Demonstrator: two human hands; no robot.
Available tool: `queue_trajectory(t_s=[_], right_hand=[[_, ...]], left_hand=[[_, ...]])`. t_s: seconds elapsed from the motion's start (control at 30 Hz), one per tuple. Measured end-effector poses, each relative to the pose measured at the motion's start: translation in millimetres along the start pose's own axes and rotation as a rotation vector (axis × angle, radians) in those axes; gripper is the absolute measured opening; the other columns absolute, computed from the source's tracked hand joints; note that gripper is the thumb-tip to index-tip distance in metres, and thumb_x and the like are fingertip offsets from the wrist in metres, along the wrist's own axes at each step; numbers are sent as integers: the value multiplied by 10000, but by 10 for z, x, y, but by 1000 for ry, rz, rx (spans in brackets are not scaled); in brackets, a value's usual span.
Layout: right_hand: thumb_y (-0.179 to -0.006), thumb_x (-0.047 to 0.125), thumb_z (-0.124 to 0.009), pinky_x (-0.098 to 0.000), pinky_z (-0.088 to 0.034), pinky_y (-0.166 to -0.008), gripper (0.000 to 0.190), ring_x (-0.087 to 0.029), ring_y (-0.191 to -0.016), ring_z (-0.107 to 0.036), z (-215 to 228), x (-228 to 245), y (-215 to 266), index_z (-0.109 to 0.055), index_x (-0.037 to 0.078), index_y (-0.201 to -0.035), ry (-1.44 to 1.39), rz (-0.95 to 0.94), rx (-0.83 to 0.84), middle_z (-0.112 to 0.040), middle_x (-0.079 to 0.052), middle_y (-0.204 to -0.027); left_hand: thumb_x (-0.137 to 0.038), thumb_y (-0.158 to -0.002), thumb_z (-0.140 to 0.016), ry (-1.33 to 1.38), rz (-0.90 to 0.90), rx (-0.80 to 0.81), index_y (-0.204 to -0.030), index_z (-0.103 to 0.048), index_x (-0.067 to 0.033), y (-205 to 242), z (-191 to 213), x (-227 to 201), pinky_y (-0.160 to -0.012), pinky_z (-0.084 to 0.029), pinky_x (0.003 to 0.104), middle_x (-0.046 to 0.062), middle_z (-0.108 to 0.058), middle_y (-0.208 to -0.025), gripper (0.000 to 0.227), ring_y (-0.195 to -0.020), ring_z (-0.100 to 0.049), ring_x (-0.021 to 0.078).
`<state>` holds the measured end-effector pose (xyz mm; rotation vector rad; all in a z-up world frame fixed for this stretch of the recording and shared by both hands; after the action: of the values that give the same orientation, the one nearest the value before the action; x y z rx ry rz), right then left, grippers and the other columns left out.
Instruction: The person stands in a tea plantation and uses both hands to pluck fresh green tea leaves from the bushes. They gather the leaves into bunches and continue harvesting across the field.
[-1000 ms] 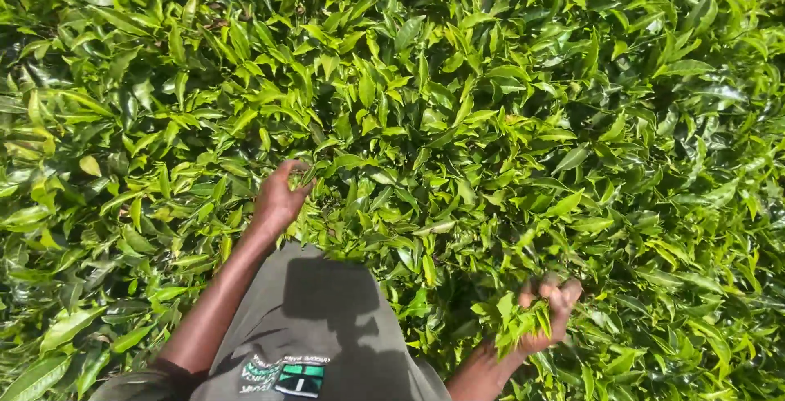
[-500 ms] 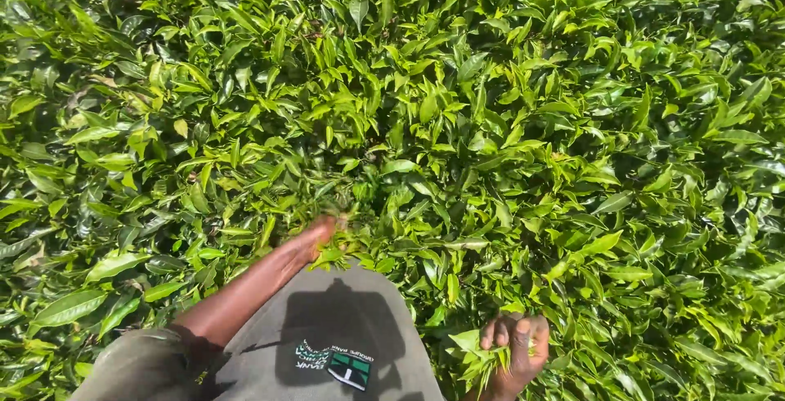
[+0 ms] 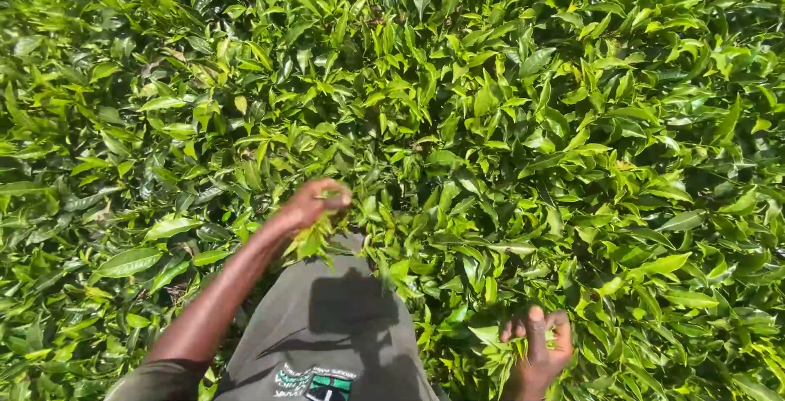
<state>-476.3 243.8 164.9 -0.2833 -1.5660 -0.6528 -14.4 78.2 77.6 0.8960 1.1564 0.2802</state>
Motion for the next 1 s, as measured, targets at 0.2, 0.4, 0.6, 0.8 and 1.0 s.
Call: queue_trajectory(t_s=[0.2,0.4,0.6,0.8,1.0], right_hand=[[-1046,253,-760,-322,-534,-390,315,-162,-514,-588,-395,-45,-85,-521,181,-854,44,-50,52,-583,-4,-640],[-1041,288,-775,-341,-561,-452,316,-170,-576,-606,-1019,-24,-357,-527,172,-885,108,-102,-4,-610,-48,-681],[-1027,358,-829,-330,-654,-552,326,-166,-621,-688,-1570,-36,-515,-571,191,-918,173,-126,-50,-664,-13,-744],[-1050,282,-788,-327,-633,-540,288,-176,-626,-681,-2526,-144,-775,-559,176,-912,206,-193,98,-680,-45,-732],[-1051,245,-762,-345,-636,-526,301,-187,-639,-674,-3410,70,-927,-523,159,-889,287,-170,275,-638,-50,-750]], left_hand=[[-174,-1128,-642,220,-67,-721,-1097,-811,-184,-1013,1690,-44,-1077,-580,589,116,-747,-1479,172,-1308,-735,318],[-518,-1119,-665,293,246,-510,-1120,-499,-165,-2444,2085,327,-831,-490,441,35,-507,-1091,391,-926,-511,234],[-354,-1138,-552,204,-439,-587,-993,-736,-145,-1530,2254,-327,-1032,-474,605,114,-714,-1117,314,-1084,-615,280],[-192,-1029,-617,323,-217,-511,-945,-704,-180,-952,2348,330,-1266,-369,717,144,-787,-1345,121,-1513,-586,374],[-395,-1074,-588,-32,-319,-434,-934,-673,-178,-1038,1490,343,-493,-534,347,26,-660,-743,272,-551,-611,150]])
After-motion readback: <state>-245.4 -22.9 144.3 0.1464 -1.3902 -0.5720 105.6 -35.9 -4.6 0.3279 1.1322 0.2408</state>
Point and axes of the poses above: each hand's wrist, its own y-axis away from the middle knuckle, its own z-axis out of the back of the hand, x = y × z, the point moved 10 cm from there along -y, towards the middle knuckle
